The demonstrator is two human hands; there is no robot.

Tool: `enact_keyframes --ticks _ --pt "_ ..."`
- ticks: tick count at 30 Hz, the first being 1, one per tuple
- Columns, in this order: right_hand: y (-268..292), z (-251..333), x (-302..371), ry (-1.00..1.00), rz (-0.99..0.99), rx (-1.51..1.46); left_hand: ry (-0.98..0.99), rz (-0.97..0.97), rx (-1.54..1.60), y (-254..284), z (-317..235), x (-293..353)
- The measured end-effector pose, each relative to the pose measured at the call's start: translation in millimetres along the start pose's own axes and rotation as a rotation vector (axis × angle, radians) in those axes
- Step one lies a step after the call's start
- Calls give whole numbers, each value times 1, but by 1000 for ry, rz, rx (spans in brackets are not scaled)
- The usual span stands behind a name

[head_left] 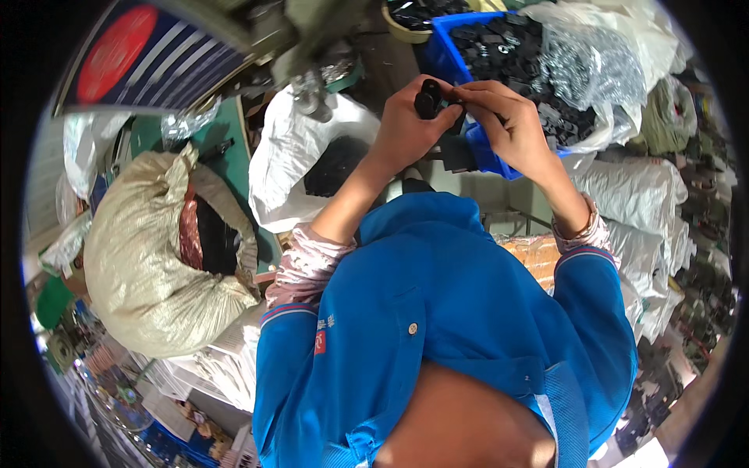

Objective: The person repeatedly picks small black plastic components from a blue bin, inserts a metal pin into each, and presses the assembly into a machine to secure the pin. The finished parts are placed into a white sack. The process is repeated continuously.

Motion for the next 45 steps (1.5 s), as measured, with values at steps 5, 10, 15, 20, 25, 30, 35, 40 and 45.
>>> enact_keyframes --ticks 5,10,15,20,25,30,35,40,45 --pt "-53 24 -13 -92 23 -314 -86 -247 90 56 0 34" --pt "-135 7 4 -627 190 -998 6 -499 50 109 -4 71" --pt "-175 -1 -10 -619 220 -1232 -46 -481 -155 148 -7 99" --pt "-206 13 -30 -558 400 -1246 -14 -525 -355 169 -14 122" --pt "-211 27 -45 -349 344 -1079 138 -716 -262 177 -6 149" --pt "-210 37 -47 -254 372 -1016 211 -825 -99 169 0 161" --pt "-228 17 -49 -358 537 -1139 230 -816 263 159 16 158" --pt "-223 2 -63 -424 606 -1176 417 -711 759 139 27 167" --pt "-209 2 -79 -427 669 -1140 364 -654 735 129 19 160"
Point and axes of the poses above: each hand's wrist, its own x-axis away from the middle knuckle, its own y-axis out of the back of the hand, z = x × y, the point moved 9 cm from there along -x, towards the middle knuckle, and after that the axes turned 9 degrees about -y, right-handed, at the moved point
